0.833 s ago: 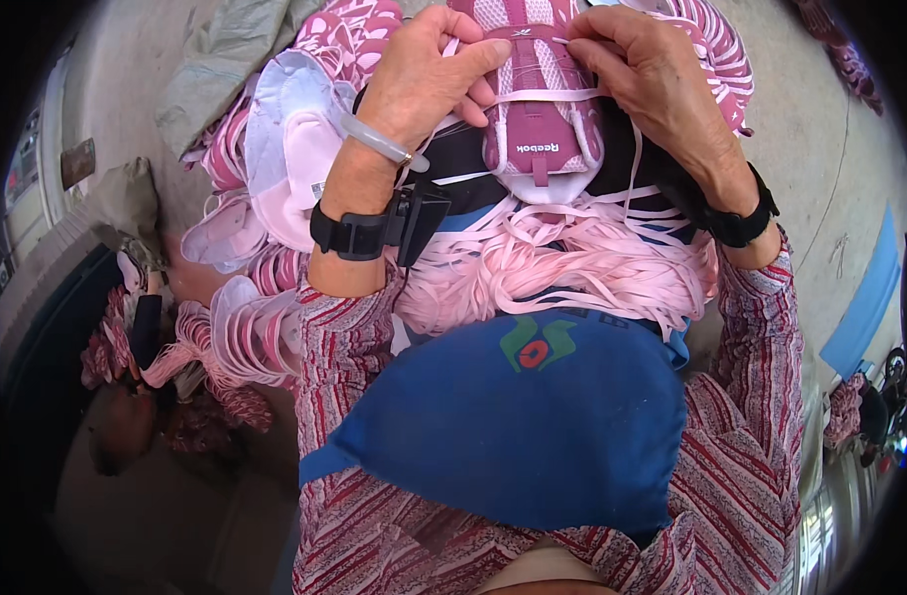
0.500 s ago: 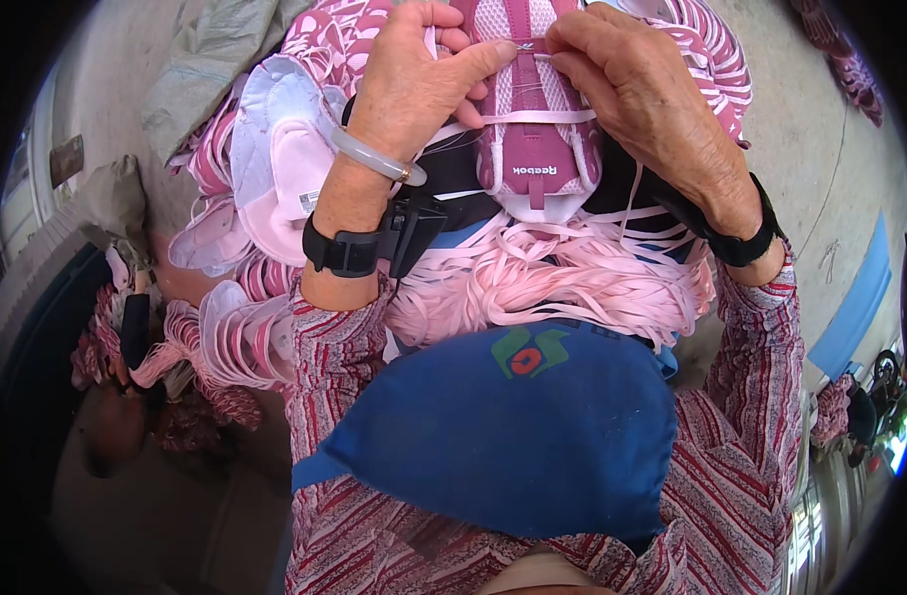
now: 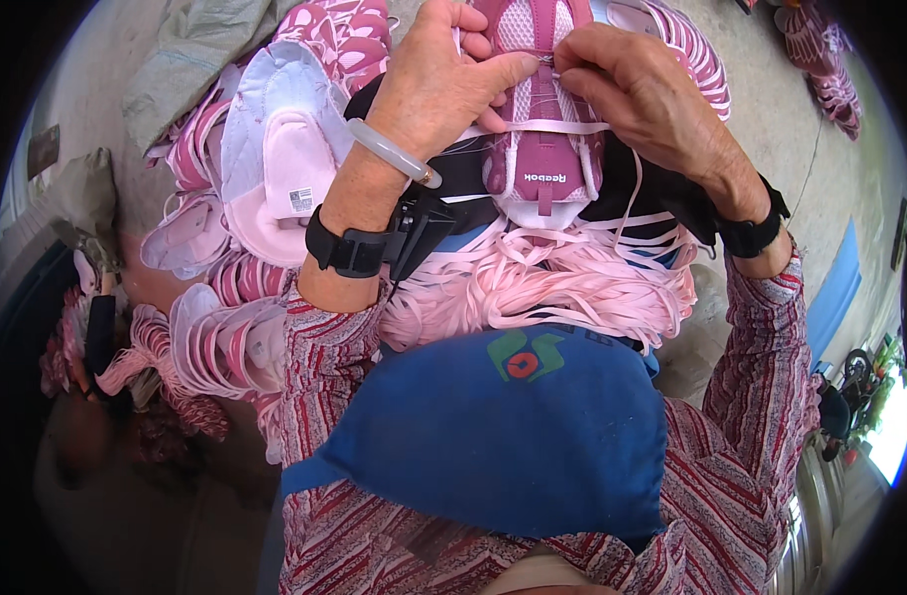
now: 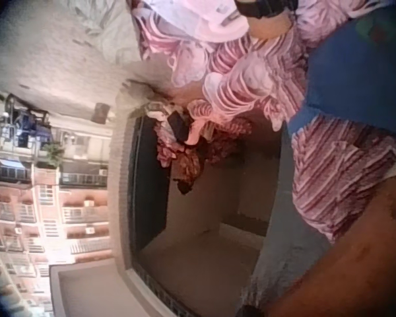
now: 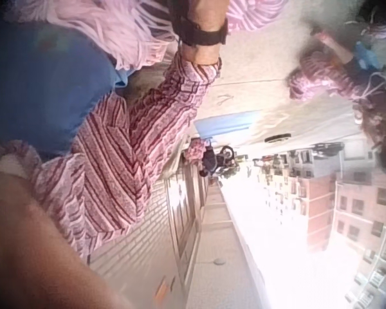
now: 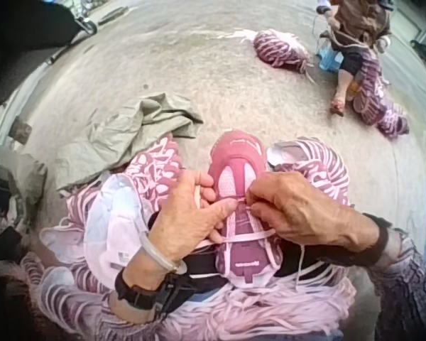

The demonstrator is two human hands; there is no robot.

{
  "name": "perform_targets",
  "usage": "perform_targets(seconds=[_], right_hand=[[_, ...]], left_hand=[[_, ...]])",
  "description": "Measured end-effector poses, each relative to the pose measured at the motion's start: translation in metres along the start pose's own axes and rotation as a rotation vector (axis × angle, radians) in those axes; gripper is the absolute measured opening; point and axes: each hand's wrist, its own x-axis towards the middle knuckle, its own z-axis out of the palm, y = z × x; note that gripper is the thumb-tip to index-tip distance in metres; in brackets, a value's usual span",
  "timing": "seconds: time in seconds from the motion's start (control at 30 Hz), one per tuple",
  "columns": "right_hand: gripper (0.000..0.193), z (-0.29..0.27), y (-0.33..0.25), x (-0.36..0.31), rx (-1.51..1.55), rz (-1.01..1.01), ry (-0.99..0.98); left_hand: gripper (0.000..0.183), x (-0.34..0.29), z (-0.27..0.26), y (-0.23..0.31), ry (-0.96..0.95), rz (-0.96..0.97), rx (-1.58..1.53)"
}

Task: Lacing multiple pairs of pink athletic shoes from a large pile.

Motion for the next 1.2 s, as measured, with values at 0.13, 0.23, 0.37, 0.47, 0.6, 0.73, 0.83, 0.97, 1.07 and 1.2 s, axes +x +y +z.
perform_targets(seconds=[0.13, 0.23, 0.37, 0.47, 0.6, 0.73, 0.83, 0.97, 1.07, 1.2], right_hand=[[0.015, 0.011, 0.009, -0.006, 0.420, 0.217, 0.004], [0.014, 0.027, 0.009, -0.011, 0.303, 0.144, 0.157], [0.013, 0.031, 0.003, -0.014, 0.280, 0.160, 0.207], [0.015, 0.030, 0.008, -0.016, 0.319, 0.180, 0.191], [0.016, 0.029, 0.011, -0.013, 0.337, 0.182, 0.198], [0.014, 0.027, 0.002, -0.015, 0.304, 0.175, 0.185], [0.010, 0.021, -0.016, -0.005, 0.197, 0.135, 0.209], [0.007, 0.020, -0.022, -0.004, 0.108, 0.057, 0.258], [0.007, 0.028, -0.030, -0.001, 0.154, 0.086, 0.331], [0.008, 0.033, -0.025, -0.002, 0.165, 0.198, 0.392]], left_hand=[[0.042, 0.001, -0.005, -0.005, -0.037, -0.002, -0.121], [0.042, 0.001, -0.008, -0.007, -0.106, -0.022, -0.177], [0.044, -0.001, -0.011, -0.010, -0.114, 0.002, -0.126], [0.046, 0.001, -0.011, -0.012, -0.133, 0.011, -0.134], [0.047, 0.002, -0.011, -0.012, -0.160, -0.017, -0.159], [0.046, 0.000, -0.014, -0.010, -0.189, -0.050, -0.227], [0.046, 0.002, -0.017, -0.021, -0.204, 0.003, -0.254], [0.045, 0.000, -0.019, -0.016, -0.212, -0.042, -0.285], [0.044, 0.004, -0.022, -0.030, -0.212, -0.023, -0.267], [0.037, 0.003, -0.013, -0.032, -0.231, 0.282, -0.301]])
